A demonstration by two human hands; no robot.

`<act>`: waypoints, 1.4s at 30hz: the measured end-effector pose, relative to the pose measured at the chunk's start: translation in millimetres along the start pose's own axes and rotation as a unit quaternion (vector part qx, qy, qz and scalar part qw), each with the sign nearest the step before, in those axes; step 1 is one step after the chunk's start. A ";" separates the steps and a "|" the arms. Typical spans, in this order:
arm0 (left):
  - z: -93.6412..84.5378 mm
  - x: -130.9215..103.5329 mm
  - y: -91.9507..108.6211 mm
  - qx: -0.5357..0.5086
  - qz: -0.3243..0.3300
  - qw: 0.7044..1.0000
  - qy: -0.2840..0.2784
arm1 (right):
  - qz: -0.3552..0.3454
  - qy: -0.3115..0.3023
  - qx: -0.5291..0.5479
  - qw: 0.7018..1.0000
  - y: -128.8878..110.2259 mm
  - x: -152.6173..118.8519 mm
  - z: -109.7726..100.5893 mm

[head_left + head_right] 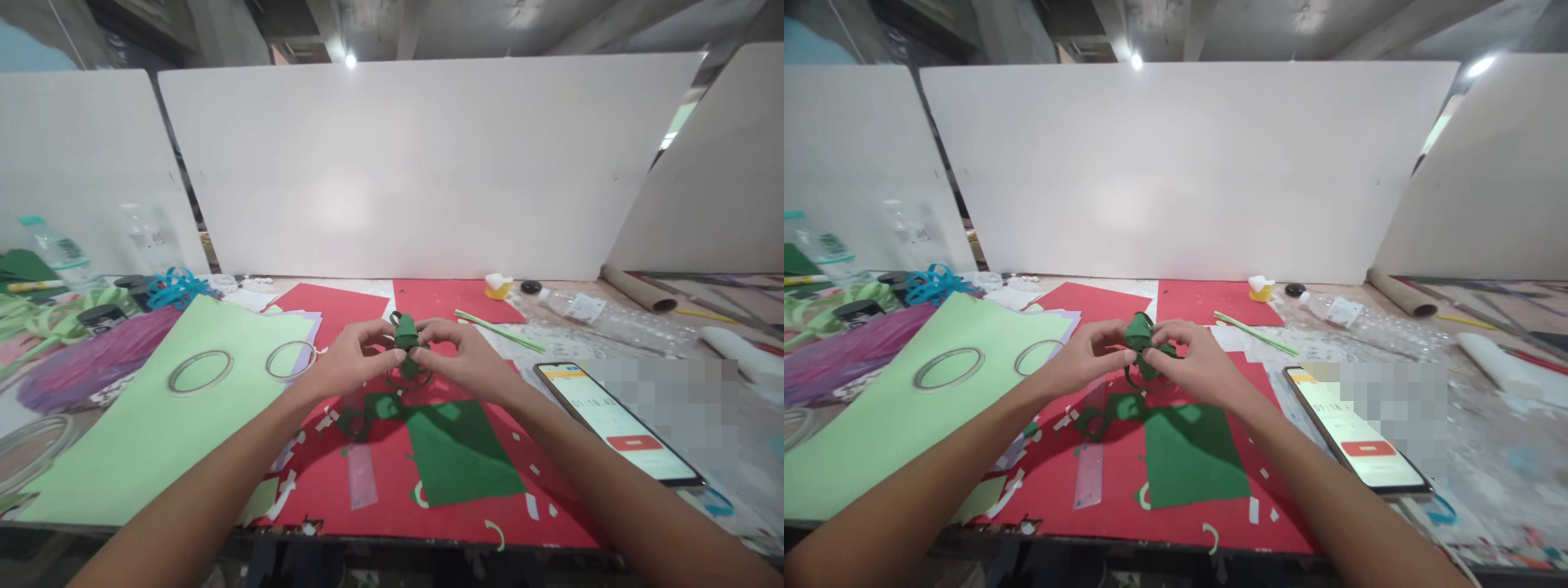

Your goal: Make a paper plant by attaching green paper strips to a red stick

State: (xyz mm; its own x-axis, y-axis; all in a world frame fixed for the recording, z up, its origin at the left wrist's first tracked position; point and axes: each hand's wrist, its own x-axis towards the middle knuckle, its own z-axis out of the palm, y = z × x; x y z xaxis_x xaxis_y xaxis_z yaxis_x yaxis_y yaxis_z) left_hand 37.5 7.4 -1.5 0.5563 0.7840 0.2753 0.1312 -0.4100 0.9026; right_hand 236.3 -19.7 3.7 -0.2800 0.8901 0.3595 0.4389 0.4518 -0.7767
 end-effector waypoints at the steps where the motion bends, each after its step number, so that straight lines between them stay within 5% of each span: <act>1: -3.6 0.2 -0.2 -0.009 -0.007 1.000 -0.009 | 0.014 -0.022 0.026 0.999 0.4 0.4 -3.4; 5: -7.2 0.6 -2.5 -0.023 -0.007 1.000 -0.015 | 0.079 -0.087 0.144 0.983 1.6 0.3 -10.3; 10: -3.2 -1.1 -3.3 -0.035 -0.003 0.999 -0.013 | 0.093 -0.079 0.197 0.973 2.7 -0.6 -6.5; 14: -8.8 -2.1 -3.8 -0.044 -0.006 0.999 -0.026 | 0.086 -0.048 0.155 0.983 6.4 0.5 -2.6; 19: -15.7 1.4 -6.7 -0.090 0.036 0.995 0.001 | -0.002 0.081 -0.030 0.996 13.1 2.1 1.9; 26: -10.1 1.6 0.1 0.142 0.057 0.986 0.073 | -0.045 0.118 -0.043 0.991 17.5 2.3 8.5; 37: -18.6 1.8 -0.5 0.182 0.062 0.981 0.038 | -0.062 0.033 -0.028 0.997 13.0 -0.9 8.0; 42: -25.1 5.5 0.1 0.208 0.060 0.972 0.088 | -0.066 0.013 -0.023 0.997 15.0 0.5 1.0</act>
State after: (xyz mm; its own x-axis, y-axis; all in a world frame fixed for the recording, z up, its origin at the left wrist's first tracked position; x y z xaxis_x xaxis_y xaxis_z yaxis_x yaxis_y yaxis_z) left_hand 20.0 23.4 8.4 0.4443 0.7718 0.4549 0.4156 -0.6274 0.6585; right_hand 241.9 -12.5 -8.3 -0.3164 0.8232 0.4714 0.4386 0.5676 -0.6967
